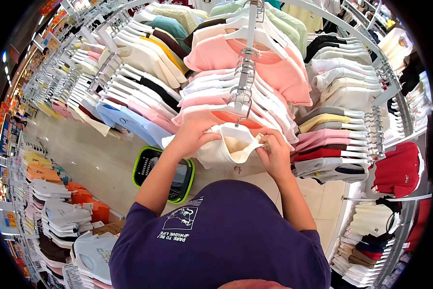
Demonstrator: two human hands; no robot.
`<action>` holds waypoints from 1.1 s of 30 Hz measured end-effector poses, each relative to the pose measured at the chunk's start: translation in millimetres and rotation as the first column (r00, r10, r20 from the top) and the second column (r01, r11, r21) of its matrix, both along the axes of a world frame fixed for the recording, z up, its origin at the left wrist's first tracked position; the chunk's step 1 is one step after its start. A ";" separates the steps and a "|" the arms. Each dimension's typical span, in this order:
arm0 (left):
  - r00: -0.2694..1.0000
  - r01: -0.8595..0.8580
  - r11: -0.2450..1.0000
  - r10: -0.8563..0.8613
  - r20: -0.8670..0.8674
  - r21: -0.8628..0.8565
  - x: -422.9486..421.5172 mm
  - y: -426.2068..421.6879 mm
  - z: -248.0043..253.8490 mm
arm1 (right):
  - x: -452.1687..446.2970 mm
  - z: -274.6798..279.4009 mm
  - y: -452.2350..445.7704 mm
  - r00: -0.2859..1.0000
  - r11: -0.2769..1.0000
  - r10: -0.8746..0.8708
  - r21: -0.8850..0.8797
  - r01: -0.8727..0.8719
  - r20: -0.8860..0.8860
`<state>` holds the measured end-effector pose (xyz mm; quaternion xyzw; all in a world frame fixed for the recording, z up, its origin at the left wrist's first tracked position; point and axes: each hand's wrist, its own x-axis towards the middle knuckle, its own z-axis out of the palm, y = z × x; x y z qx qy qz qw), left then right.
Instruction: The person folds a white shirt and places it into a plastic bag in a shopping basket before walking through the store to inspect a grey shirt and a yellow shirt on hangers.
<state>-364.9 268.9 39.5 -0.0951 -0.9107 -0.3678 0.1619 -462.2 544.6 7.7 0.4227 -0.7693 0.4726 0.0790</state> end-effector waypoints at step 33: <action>0.934 -0.312 0.913 0.244 0.263 0.263 39.6 -83.8 -76.8 | -16.7 -65.1 47.0 0.968 0.961 -0.194 0.232 0.154 0.162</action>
